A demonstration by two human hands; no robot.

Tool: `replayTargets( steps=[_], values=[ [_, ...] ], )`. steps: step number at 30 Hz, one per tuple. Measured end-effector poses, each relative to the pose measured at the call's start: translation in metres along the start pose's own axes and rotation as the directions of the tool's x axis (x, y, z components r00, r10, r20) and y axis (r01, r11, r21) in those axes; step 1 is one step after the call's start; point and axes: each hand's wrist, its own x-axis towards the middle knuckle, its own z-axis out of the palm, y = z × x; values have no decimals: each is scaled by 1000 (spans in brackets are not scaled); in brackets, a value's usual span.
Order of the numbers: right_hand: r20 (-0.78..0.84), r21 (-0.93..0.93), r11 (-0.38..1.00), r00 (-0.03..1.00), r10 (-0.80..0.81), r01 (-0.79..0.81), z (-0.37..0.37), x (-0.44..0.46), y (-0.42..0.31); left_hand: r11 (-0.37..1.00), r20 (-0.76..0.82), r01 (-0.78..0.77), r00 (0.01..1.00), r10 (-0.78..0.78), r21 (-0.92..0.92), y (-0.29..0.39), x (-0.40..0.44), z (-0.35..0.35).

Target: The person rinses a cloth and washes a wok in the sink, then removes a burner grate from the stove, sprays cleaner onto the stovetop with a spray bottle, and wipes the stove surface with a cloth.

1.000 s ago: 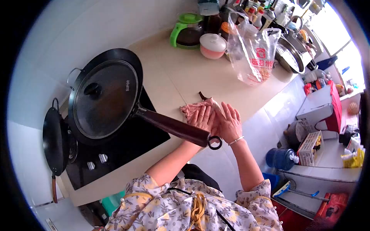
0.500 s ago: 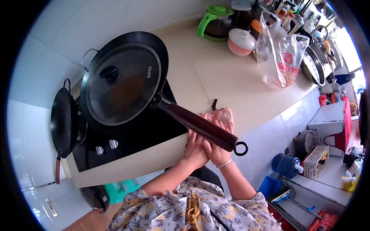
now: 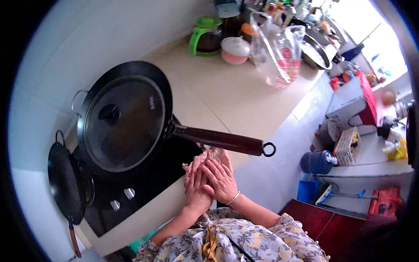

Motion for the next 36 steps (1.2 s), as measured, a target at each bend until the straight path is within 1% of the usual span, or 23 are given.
replayTargets(
  steps=[1, 3, 5, 7, 9, 11, 12, 13, 15, 16, 17, 19, 20, 22, 23, 27, 29, 31, 33, 34, 35, 36],
  values=[
    [-14, -24, 1000, 1000, 15, -15, -2, 0, 4, 1000, -14, -27, 1000, 27, -8, 1, 6, 3],
    [-66, -36, 997, 996, 61, -63, -4, 2, 15, 990, 54, -127, 991, 124, 68, 3, 18, 11],
    [-79, -53, 995, 993, 84, -89, -4, 2, 35, 989, 23, -144, 989, 145, -34, 10, 33, 15],
    [-38, -85, 988, 991, 129, -132, -17, 5, 52, 981, -32, -155, 988, 152, -118, 21, 54, 12],
    [-128, -111, 990, 989, 71, -86, -23, 9, 80, 975, -37, -173, 985, 170, -140, 34, 75, 12],
    [-150, -15, 994, 984, 100, -104, -41, 13, 102, 963, -80, -164, 985, 150, -215, 50, 101, 23],
    [-150, -58, 994, 985, 84, -93, -50, 14, 115, 951, -91, -164, 985, 145, -261, 59, 116, 29],
    [-148, -53, 996, 987, 69, -78, -58, 16, 129, 954, -62, -101, 994, 87, -284, 69, 127, 34],
    [-170, -57, 997, 984, 50, -61, -71, 24, 158, 993, -51, -119, 992, 117, -24, 89, 153, 40],
    [-152, -44, 998, 987, 44, -51, -80, 27, 172, 994, 0, -108, 994, 108, -33, 100, 166, 25],
    [-131, -29, 999, 991, 18, -22, -89, 30, 187, 996, -29, -80, 996, 79, -31, 111, 177, 22],
    [-119, -25, 1000, 993, -3, 0, -102, 36, 209, 991, -28, 1, 1000, -4, -131, 128, 195, 22],
    [-114, -21, 999, 993, -28, 26, -107, 40, 223, 991, -8, 31, 999, -32, -127, 137, 202, 21],
    [-82, -7, 999, 995, -49, 49, -118, 46, 246, 997, -35, 49, 998, -51, -61, 154, 224, 18],
    [-65, -9, 998, 996, -56, 55, -123, 50, 255, 995, -34, 74, 996, -76, -60, 161, 232, 18],
    [-27, 15, 997, 997, -75, 76, -138, 61, 280, 988, -23, 135, 990, -137, -78, 177, 256, 18],
    [-24, 37, 995, 996, -89, 90, -143, 67, 287, 993, 12, 111, 994, -110, -38, 180, 264, 15],
    [-29, 36, 996, 996, -86, 87, -146, 73, 291, 992, 5, 124, 992, -124, -33, 180, 270, 19],
    [-28, 59, 994, 996, -88, 90, -147, 80, 295, 979, -35, 121, 991, -129, -162, 179, 275, 19],
    [-32, 43, 994, 995, -95, 96, -147, 86, 297, 971, -108, 99, 986, -125, -220, 178, 280, 15],
    [-32, 27, 994, 994, -103, 104, -147, 94, 299, 968, -114, 122, 982, -149, -219, 174, 288, 12],
    [-17, 20, 993, 993, -119, 119, -144, 104, 304, 979, -117, 121, 983, -141, -165, 170, 296, 8]
  ],
)
